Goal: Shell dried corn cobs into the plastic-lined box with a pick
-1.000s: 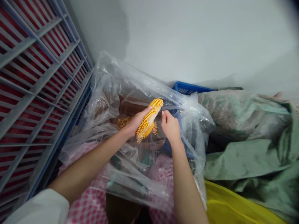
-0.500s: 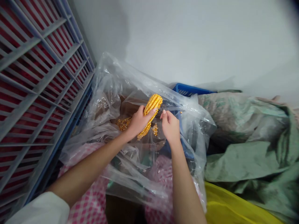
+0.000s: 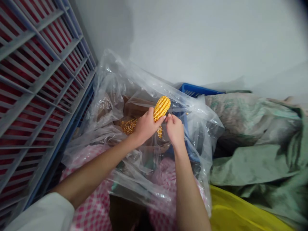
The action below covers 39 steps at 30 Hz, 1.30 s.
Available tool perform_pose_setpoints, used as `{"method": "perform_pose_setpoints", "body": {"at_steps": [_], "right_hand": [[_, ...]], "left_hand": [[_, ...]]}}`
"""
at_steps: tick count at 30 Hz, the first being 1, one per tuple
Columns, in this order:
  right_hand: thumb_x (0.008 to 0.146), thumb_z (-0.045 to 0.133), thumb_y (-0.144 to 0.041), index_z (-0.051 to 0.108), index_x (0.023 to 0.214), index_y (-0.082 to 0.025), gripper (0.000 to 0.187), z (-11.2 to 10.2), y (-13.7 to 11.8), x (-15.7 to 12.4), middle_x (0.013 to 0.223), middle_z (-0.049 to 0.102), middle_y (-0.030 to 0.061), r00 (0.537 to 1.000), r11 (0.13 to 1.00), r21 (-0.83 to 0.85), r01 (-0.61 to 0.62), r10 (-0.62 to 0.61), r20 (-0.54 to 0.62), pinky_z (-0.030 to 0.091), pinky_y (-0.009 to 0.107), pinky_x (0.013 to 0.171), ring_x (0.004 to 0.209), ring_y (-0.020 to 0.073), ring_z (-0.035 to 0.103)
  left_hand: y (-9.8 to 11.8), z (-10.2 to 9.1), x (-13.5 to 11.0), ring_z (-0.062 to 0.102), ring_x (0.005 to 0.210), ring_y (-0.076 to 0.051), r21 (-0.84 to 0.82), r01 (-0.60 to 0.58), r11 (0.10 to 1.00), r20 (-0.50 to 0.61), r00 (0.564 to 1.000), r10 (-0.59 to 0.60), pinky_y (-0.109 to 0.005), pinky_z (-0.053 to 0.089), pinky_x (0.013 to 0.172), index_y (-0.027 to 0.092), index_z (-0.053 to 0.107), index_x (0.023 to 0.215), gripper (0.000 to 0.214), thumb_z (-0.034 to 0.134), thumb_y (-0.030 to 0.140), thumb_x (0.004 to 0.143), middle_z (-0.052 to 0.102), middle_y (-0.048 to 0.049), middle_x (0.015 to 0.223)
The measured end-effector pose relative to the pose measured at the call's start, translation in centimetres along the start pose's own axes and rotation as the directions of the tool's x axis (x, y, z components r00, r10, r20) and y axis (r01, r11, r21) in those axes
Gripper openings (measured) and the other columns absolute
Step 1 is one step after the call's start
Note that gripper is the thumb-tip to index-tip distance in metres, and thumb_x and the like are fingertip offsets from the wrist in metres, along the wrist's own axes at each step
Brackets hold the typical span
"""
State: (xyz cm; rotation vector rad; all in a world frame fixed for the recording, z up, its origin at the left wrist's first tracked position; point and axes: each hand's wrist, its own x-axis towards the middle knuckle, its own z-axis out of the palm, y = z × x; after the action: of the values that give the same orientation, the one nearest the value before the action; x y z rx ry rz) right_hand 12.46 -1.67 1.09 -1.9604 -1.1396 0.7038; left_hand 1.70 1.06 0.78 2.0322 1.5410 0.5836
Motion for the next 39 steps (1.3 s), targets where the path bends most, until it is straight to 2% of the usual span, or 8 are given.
{"method": "perform_pose_setpoints", "body": {"at_steps": [5,11,14,18,22,25,29,39], "right_hand": [[0.087,0.035,-0.029,0.038,0.060,-0.021,0.028,0.9,-0.2,-0.2,0.035,0.025,-0.0106,0.913,0.706,0.580,-0.407,0.337,0.230,0.012,0.019,0.034,0.031,0.0059,0.014],[0.091,0.025,-0.018,0.038,0.059,-0.019,0.034,-1.8,-0.7,0.6,0.029,0.019,-0.0111,0.730,0.327,0.661,-0.675,0.171,0.661,0.009,0.017,0.031,0.029,0.0055,0.004],[0.091,0.026,-0.022,0.038,0.060,-0.020,0.033,-2.3,-1.1,0.5,0.029,0.018,-0.0113,0.748,0.374,0.662,-0.649,0.156,0.645,0.007,0.018,0.031,0.030,0.0060,0.004],[0.086,0.038,-0.031,0.043,0.066,-0.021,0.023,-1.3,-1.0,0.0,0.037,0.025,-0.0113,0.902,0.636,0.654,-0.410,0.172,0.397,0.012,0.018,0.035,0.032,0.0059,0.013],[0.081,0.048,-0.036,0.058,0.076,-0.021,0.019,-1.1,-0.4,-0.5,0.063,0.057,-0.0019,1.000,0.991,0.134,-0.023,0.025,-0.007,0.031,0.021,0.051,0.053,0.0103,0.045],[0.085,0.039,-0.040,0.063,0.093,-0.023,0.031,-1.4,-0.5,-1.0,0.078,0.064,0.0048,0.992,0.967,-0.252,0.040,-0.069,-0.108,0.031,0.026,0.059,0.067,0.0173,0.053],[0.088,0.031,-0.036,0.061,0.091,-0.019,0.035,-1.2,-1.2,-1.7,0.069,0.062,0.0066,0.982,0.907,-0.422,-0.017,-0.064,-0.177,0.025,0.027,0.055,0.057,0.0167,0.049],[0.085,0.032,-0.028,0.045,0.061,-0.020,0.028,0.4,1.8,0.4,0.056,0.048,-0.0006,0.994,0.990,-0.125,-0.065,0.053,-0.095,0.025,0.023,0.052,0.051,0.0128,0.039]], "left_hand": [[0.0,0.8,-0.3,0.063,0.076,-0.022,0.030,0.030,0.999,0.054,0.998,-0.032,-0.026,0.037,0.056,0.017,0.043,0.095,0.036,0.036,0.051,0.083,0.065,-0.0105,0.089],[-0.6,0.4,-0.2,0.063,0.077,-0.023,-0.077,0.021,0.997,0.065,0.998,-0.016,-0.026,0.038,0.057,0.019,0.043,0.094,0.036,0.035,0.051,0.083,0.064,-0.0084,0.085],[-0.7,-0.3,0.0,0.062,0.075,-0.020,-0.209,0.031,0.977,0.084,0.996,-0.014,-0.025,0.040,0.059,0.019,0.044,0.094,0.038,0.035,0.054,0.082,0.064,-0.0054,0.082],[-0.6,-0.7,0.2,0.061,0.074,-0.018,-0.248,0.009,0.969,0.080,0.997,0.011,-0.025,0.040,0.060,0.019,0.045,0.094,0.038,0.037,0.054,0.081,0.063,-0.0046,0.082],[-0.6,-0.6,0.1,0.061,0.076,-0.020,-0.201,-0.001,0.980,0.049,0.999,0.012,-0.026,0.040,0.060,0.019,0.046,0.097,0.039,0.037,0.054,0.081,0.063,-0.0064,0.086],[-0.6,-0.6,0.0,0.061,0.081,-0.019,-0.232,-0.021,0.972,0.040,0.999,0.031,-0.027,0.042,0.064,0.019,0.046,0.100,0.038,0.037,0.052,0.083,0.063,-0.0073,0.092],[-0.4,-0.6,0.0,0.060,0.086,-0.019,-0.277,-0.060,0.959,0.060,0.995,0.080,-0.027,0.043,0.068,0.019,0.045,0.102,0.037,0.033,0.049,0.085,0.063,-0.0076,0.097],[-0.3,1.4,-0.2,0.063,0.084,-0.025,0.081,-0.087,0.993,0.098,0.992,0.079,-0.028,0.042,0.063,0.015,0.045,0.105,0.041,0.032,0.048,0.085,0.063,-0.0137,0.096]]}}
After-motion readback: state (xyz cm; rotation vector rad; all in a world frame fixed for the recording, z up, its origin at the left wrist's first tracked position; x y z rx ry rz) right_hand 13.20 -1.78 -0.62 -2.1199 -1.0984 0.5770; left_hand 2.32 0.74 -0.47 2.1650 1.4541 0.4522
